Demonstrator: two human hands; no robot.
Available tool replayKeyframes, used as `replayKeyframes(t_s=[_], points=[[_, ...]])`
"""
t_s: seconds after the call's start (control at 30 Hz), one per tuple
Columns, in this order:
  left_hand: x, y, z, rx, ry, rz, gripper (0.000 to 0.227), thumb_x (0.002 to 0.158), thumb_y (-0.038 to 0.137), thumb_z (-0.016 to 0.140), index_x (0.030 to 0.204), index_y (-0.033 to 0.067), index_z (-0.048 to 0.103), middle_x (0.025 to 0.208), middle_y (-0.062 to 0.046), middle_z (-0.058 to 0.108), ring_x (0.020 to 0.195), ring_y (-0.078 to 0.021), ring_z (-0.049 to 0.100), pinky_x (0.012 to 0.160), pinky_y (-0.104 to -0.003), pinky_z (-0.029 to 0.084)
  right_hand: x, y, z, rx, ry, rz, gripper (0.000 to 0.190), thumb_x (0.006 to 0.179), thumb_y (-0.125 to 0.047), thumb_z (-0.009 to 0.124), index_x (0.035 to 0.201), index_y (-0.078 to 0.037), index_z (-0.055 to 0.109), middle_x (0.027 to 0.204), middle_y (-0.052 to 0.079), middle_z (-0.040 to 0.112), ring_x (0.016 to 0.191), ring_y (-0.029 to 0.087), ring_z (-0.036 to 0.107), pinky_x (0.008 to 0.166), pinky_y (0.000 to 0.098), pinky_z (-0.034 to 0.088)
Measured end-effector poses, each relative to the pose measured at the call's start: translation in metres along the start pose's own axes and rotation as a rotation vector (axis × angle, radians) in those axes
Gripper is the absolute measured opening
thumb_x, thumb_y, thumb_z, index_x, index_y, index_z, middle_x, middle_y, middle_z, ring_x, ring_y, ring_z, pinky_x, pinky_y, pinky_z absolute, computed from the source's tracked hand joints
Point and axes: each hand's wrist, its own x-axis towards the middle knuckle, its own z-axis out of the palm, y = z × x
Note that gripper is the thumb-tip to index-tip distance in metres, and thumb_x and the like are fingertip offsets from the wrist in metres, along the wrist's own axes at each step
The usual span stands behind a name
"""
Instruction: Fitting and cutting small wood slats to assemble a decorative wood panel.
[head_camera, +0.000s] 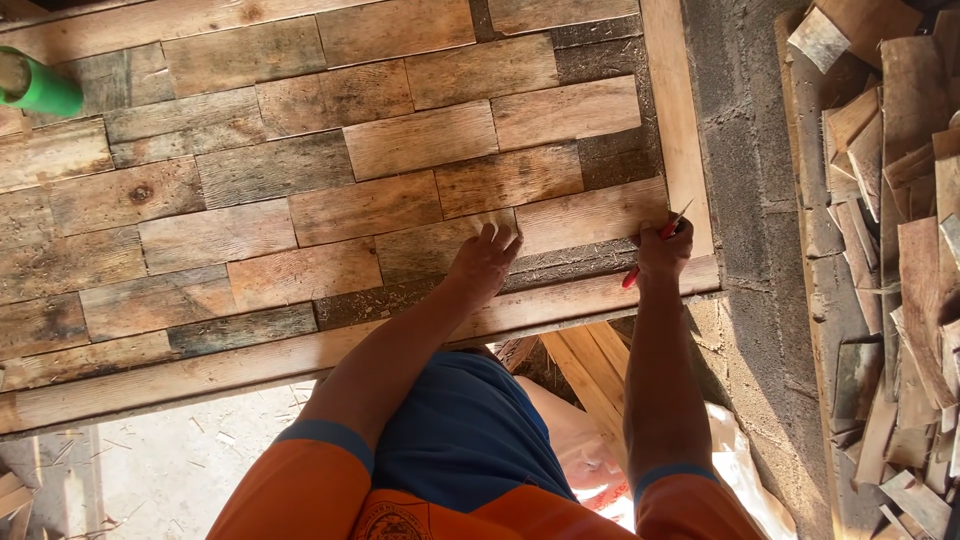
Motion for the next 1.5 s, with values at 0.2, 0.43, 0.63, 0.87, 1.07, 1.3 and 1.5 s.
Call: replayKeyframes(t_s=[0.2,0.43,0.63,0.87,1.07,1.3,1.5], points=[[0.004,0.001,0.006,-0.013,0.006,-0.005,0.07,0.097,0.019,0.063,0.161,0.0133,0.034,0.151,-0.018,0.038,0.123,-0.034,0.045,0.083,-0.034,0.057,-0.016,-0.024,0.007,-0.128,-0.007,-0.03,0.048,0.093,0.0,0.071,0.133,-0.002,0.045,0.114,0.012,0.063,0.093,0.024,0.072,0.081,0.0387,0.064],[0.006,0.004,0.0,-0.025,-0.059,-0.019,0.073,0.094,0.018,0.064,0.161,0.0124,0.033,0.149,-0.019,0.038,0.124,-0.0355,0.044,0.083,-0.033,0.057,0.01,0.002,-0.01,-1.045,0.089,-0.226,0.041,0.097,-0.037,0.077,0.119,-0.008,0.06,0.107,0.014,0.062,0.097,0.032,0.063,0.086,0.0557,0.056],[0.009,0.005,0.003,-0.035,-0.067,-0.036,0.069,0.096,0.015,0.061,0.16,0.0133,0.034,0.148,-0.019,0.038,0.125,-0.0355,0.043,0.082,-0.033,0.057,0.003,-0.006,-0.006,-1.079,0.071,-0.239,0.052,0.093,-0.042,0.079,0.128,-0.01,0.058,0.113,0.017,0.057,0.095,0.034,0.059,0.08,0.0554,0.053],[0.01,0.005,0.003,-0.04,-0.074,-0.043,0.072,0.095,0.011,0.062,0.16,0.0135,0.033,0.152,-0.019,0.036,0.13,-0.0367,0.042,0.086,-0.034,0.058,0.002,-0.003,-0.006,-1.072,0.066,-0.261,0.052,0.092,-0.044,0.08,0.132,-0.014,0.062,0.117,0.014,0.057,0.093,0.029,0.06,0.081,0.0513,0.055],[0.006,0.005,-0.01,-0.038,-0.098,-0.04,0.072,0.096,0.013,0.063,0.161,0.013,0.032,0.154,-0.019,0.036,0.13,-0.0363,0.043,0.085,-0.032,0.06,-0.001,-0.005,-0.006,-1.072,0.067,-0.305,0.052,0.09,-0.048,0.081,0.127,-0.014,0.067,0.115,0.013,0.062,0.089,0.028,0.064,0.079,0.0494,0.057],[0.006,0.003,-0.012,-0.016,-0.131,-0.028,0.074,0.097,0.01,0.061,0.163,0.0149,0.028,0.155,-0.018,0.034,0.128,-0.0357,0.043,0.08,-0.03,0.061,-0.003,-0.005,-0.006,-1.1,0.064,-0.335,0.057,0.092,-0.059,0.074,0.13,-0.017,0.068,0.107,0.012,0.07,0.084,0.03,0.069,0.078,0.0527,0.058],[0.006,0.003,-0.006,-0.055,-0.089,-0.032,0.07,0.099,0.014,0.06,0.162,0.0133,0.03,0.154,-0.018,0.035,0.128,-0.036,0.043,0.085,-0.032,0.059,-0.006,-0.013,-0.006,-1.123,0.044,-0.298,0.065,0.09,-0.07,0.071,0.129,-0.018,0.067,0.11,0.012,0.069,0.089,0.03,0.069,0.081,0.0542,0.058]])
